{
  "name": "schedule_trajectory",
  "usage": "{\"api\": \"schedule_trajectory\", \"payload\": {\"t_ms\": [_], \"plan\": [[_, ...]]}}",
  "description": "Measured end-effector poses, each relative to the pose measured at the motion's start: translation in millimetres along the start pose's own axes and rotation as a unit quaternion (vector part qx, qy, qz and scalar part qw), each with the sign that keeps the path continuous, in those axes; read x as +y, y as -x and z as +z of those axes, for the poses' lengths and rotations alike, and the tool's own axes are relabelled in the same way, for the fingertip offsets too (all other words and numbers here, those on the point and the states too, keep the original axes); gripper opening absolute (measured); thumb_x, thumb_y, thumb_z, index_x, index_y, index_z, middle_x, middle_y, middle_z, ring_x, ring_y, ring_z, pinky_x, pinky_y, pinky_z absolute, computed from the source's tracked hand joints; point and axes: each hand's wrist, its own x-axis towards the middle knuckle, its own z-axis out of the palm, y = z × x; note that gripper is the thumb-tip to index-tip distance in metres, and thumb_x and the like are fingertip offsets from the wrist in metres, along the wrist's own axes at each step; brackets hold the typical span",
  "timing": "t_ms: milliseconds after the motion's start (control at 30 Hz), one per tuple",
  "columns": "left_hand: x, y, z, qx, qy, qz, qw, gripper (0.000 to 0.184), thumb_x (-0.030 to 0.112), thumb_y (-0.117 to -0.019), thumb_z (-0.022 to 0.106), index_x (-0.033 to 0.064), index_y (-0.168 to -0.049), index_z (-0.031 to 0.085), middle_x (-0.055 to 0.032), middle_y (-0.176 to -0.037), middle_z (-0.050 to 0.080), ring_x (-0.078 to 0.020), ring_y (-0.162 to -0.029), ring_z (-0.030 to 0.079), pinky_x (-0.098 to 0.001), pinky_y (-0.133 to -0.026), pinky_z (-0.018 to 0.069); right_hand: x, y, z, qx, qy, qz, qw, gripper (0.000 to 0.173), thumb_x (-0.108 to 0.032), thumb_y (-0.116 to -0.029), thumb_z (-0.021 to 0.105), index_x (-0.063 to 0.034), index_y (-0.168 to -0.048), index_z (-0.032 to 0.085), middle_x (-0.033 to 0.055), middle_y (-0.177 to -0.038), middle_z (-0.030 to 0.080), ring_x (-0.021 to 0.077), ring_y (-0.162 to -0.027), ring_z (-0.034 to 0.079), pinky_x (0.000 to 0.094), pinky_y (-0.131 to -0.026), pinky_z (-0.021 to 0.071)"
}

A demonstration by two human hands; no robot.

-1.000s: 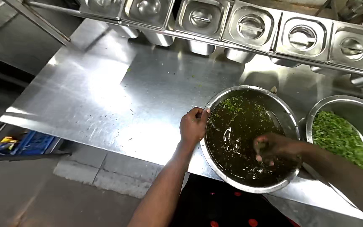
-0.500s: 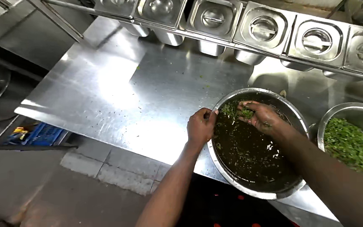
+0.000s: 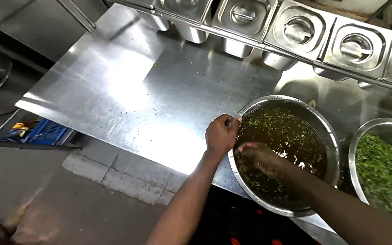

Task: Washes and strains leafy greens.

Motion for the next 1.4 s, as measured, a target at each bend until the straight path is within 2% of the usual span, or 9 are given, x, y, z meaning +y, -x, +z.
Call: {"api": "schedule_trajectory", "payload": {"t_ms": [167, 267, 433, 567, 733, 900, 1067, 1167, 1400], "plan": [[-2, 0, 0, 0.002, 0.000, 0.018, 1.000, 0.037, 0.049, -0.0998, 0.061, 0.0148, -0.101, 0.073, -0.0038, -0.088, 0.071, -0.0218, -0.082, 0.069, -0.0531, -0.074, 0.0553, 16, 21, -8, -0.101, 0.001, 0.094, 0.990, 0.011, -0.014, -0.1055, 0.052, -0.0087, -0.107, 0.061, 0.0024, -0.092, 0.065, 0.0129, -0.074, 0.066, 0.0293, -0.065, 0.0585], [0, 1, 1, 0.004, -0.006, 0.016, 1.000, 0.036, 0.049, -0.1003, 0.061, 0.0150, -0.100, 0.073, -0.0035, -0.086, 0.071, -0.0218, -0.079, 0.068, -0.0525, -0.071, 0.0543, 20, 38, -19, -0.130, -0.032, 0.093, 0.987, 0.014, -0.012, -0.1052, 0.047, -0.0102, -0.106, 0.060, 0.0013, -0.094, 0.067, 0.0117, -0.075, 0.067, 0.0286, -0.067, 0.0585], [2, 2, -1, -0.001, -0.013, 0.008, 1.000, 0.036, 0.048, -0.1008, 0.061, 0.0148, -0.100, 0.073, -0.0040, -0.086, 0.071, -0.0226, -0.079, 0.068, -0.0533, -0.071, 0.0539, 12, 52, -42, -0.018, -0.125, 0.005, 0.992, 0.025, -0.015, -0.1073, 0.040, -0.0039, -0.114, 0.062, 0.0097, -0.103, 0.068, 0.0190, -0.084, 0.069, 0.0348, -0.076, 0.0602], [3, 2, -2, -0.005, -0.021, 0.006, 1.000, 0.036, 0.048, -0.1013, 0.060, 0.0150, -0.101, 0.073, -0.0043, -0.087, 0.071, -0.0224, -0.080, 0.068, -0.0534, -0.072, 0.0538, 5, 48, -46, 0.129, -0.214, 0.018, 0.968, 0.032, -0.027, -0.1091, 0.046, -0.0038, -0.125, 0.061, 0.0139, -0.110, 0.069, 0.0274, -0.096, 0.071, 0.0441, -0.084, 0.0602], [3, 2, -2, -0.005, -0.010, -0.001, 1.000, 0.036, 0.049, -0.1009, 0.060, 0.0163, -0.100, 0.073, -0.0024, -0.085, 0.070, -0.0207, -0.078, 0.067, -0.0522, -0.070, 0.0537, 20, 55, -17, 0.132, -0.255, 0.072, 0.955, 0.033, -0.026, -0.1085, 0.050, -0.0041, -0.132, 0.055, 0.0165, -0.118, 0.064, 0.0300, -0.102, 0.068, 0.0470, -0.084, 0.0598], [2, 1, -1, -0.007, -0.008, -0.005, 1.000, 0.037, 0.050, -0.1009, 0.060, 0.0158, -0.101, 0.073, -0.0035, -0.087, 0.071, -0.0218, -0.080, 0.068, -0.0533, -0.072, 0.0540, 22, 49, 9, 0.121, -0.328, 0.093, 0.932, 0.037, -0.032, -0.1102, 0.045, -0.0004, -0.127, 0.056, 0.0184, -0.106, 0.068, 0.0309, -0.091, 0.071, 0.0434, -0.079, 0.0618], [1, 1, -1, -0.005, -0.009, 0.003, 1.000, 0.036, 0.048, -0.1008, 0.060, 0.0148, -0.101, 0.073, -0.0041, -0.087, 0.071, -0.0228, -0.080, 0.069, -0.0544, -0.071, 0.0542, 17, 29, 18, 0.161, -0.390, 0.064, 0.904, 0.050, -0.041, -0.1078, 0.048, -0.0120, -0.148, 0.043, 0.0199, -0.130, 0.059, 0.0347, -0.106, 0.067, 0.0487, -0.083, 0.0610], [1, 1, -1, -0.009, -0.006, -0.002, 1.000, 0.036, 0.049, -0.1008, 0.060, 0.0151, -0.101, 0.073, -0.0042, -0.088, 0.072, -0.0229, -0.081, 0.069, -0.0549, -0.073, 0.0546, 10, 17, 20, 0.188, -0.417, 0.044, 0.888, 0.051, -0.043, -0.1070, 0.048, -0.0126, -0.147, 0.042, 0.0196, -0.126, 0.060, 0.0341, -0.100, 0.068, 0.0482, -0.079, 0.0612], [2, 1, -1, -0.006, 0.006, -0.003, 1.000, 0.035, 0.049, -0.1004, 0.061, 0.0163, -0.101, 0.073, -0.0024, -0.087, 0.072, -0.0205, -0.080, 0.069, -0.0529, -0.072, 0.0545, -4, -3, 7, 0.193, -0.429, 0.004, 0.883, 0.045, -0.044, -0.1067, 0.047, -0.0128, -0.139, 0.050, 0.0137, -0.123, 0.063, 0.0297, -0.105, 0.067, 0.0469, -0.084, 0.0593]]}}
